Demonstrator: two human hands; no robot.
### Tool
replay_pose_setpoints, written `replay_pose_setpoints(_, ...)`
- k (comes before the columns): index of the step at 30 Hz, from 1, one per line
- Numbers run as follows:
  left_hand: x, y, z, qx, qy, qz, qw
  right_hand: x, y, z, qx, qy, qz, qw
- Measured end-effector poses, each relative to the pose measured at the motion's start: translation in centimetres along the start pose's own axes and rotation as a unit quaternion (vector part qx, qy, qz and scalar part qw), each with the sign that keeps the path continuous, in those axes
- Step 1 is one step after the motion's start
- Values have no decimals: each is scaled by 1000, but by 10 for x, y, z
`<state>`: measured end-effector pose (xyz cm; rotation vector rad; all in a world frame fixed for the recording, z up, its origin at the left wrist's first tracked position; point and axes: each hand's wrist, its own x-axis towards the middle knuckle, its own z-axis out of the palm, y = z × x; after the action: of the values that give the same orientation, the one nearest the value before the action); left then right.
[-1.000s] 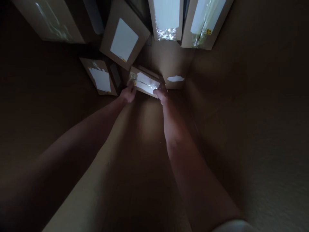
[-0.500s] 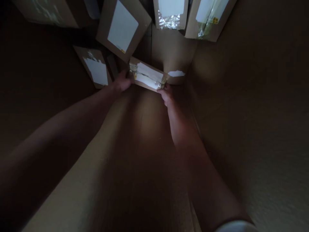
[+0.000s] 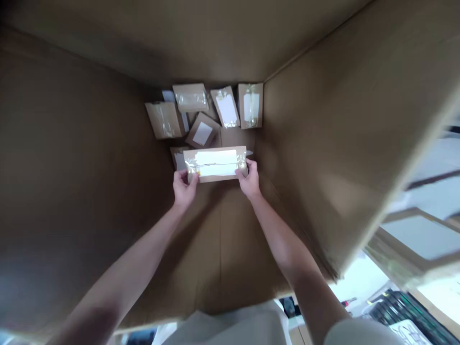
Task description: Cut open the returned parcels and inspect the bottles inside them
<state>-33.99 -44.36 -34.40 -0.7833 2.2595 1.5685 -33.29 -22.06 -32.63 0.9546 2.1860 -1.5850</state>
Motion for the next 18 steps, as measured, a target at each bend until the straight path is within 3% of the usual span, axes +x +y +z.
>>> replay_pose_setpoints(5,-81,117,-70,-56,-32,116,991,-113,-129,-67,3,21,-136,990)
replay_pose_setpoints(8,-142,179,-104,-58,-54,225,971,-203,-182,-123,3,61,-216,975)
replay_pose_setpoints(10,-188,218,-116,-73,-89,316,942,-262,-207,-169,-20,104,-268,958)
replay_pose_setpoints(14,-301,291,-105,-112,-167,461,864,-364,-232,-283,-73,207,-360,907)
replay_pose_setpoints(18,-433,335,-48,-143,-263,465,834,-441,-216,-411,-77,291,-431,851)
